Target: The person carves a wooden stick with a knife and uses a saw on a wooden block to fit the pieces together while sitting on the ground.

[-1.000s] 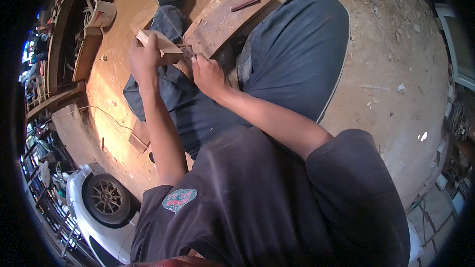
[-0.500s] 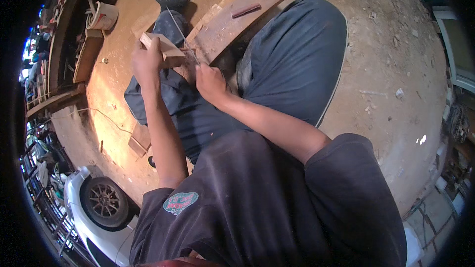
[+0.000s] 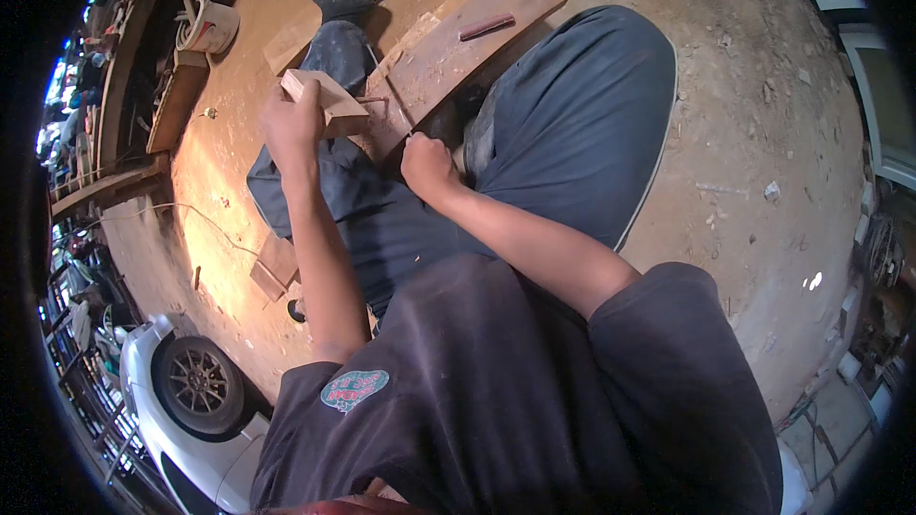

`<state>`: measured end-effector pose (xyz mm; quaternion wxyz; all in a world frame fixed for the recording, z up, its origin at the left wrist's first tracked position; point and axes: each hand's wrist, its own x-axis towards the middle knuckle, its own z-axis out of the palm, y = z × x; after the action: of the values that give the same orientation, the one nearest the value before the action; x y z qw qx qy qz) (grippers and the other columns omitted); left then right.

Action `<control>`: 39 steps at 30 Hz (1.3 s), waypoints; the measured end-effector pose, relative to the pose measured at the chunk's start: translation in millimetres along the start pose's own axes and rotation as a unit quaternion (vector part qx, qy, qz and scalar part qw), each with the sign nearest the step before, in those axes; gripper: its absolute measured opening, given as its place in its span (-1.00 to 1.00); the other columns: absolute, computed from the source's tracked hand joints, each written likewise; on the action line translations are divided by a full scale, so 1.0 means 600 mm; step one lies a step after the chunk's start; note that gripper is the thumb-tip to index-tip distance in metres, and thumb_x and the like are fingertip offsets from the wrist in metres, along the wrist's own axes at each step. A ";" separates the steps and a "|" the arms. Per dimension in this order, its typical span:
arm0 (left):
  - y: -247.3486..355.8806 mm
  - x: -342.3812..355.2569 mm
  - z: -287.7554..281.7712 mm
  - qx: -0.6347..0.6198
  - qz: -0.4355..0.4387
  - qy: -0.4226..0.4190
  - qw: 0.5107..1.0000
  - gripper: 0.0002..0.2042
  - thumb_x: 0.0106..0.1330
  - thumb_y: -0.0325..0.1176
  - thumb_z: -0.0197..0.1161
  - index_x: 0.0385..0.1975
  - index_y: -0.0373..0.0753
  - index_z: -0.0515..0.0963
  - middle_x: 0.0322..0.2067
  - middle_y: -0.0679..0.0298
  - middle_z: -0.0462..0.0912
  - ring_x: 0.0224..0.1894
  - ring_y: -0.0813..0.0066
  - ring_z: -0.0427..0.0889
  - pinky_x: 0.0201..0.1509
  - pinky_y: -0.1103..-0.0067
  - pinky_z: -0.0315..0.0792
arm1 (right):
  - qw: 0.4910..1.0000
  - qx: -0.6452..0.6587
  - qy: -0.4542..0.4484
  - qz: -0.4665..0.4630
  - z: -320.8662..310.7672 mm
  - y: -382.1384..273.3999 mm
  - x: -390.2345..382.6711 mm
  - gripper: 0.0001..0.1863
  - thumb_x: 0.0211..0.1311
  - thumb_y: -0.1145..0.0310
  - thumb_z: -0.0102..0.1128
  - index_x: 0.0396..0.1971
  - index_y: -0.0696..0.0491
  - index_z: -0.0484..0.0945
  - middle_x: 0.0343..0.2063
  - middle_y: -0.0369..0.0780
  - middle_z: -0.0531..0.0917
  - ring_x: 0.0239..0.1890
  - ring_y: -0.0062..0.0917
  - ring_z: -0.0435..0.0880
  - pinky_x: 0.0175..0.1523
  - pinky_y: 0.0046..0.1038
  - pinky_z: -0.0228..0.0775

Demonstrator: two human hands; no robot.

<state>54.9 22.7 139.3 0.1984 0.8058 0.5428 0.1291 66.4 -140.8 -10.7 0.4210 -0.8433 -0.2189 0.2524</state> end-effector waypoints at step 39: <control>-0.032 0.028 0.011 0.005 -0.039 -0.010 0.999 -0.42 0.10 -0.04 0.22 -0.13 -0.53 0.57 -0.18 -0.30 0.65 -0.02 -0.22 0.62 0.10 0.22 0.46 | 0.996 0.033 -0.017 -0.080 -0.031 -0.047 0.004 -0.70 0.38 0.32 0.00 -0.43 0.24 0.56 -0.52 0.20 0.60 -0.33 0.16 0.63 -0.17 0.05 0.48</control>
<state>48.3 43.4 124.4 0.2049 0.7864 0.5721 0.1109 75.4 -135.1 21.5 0.4638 -0.8041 -0.2842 0.2399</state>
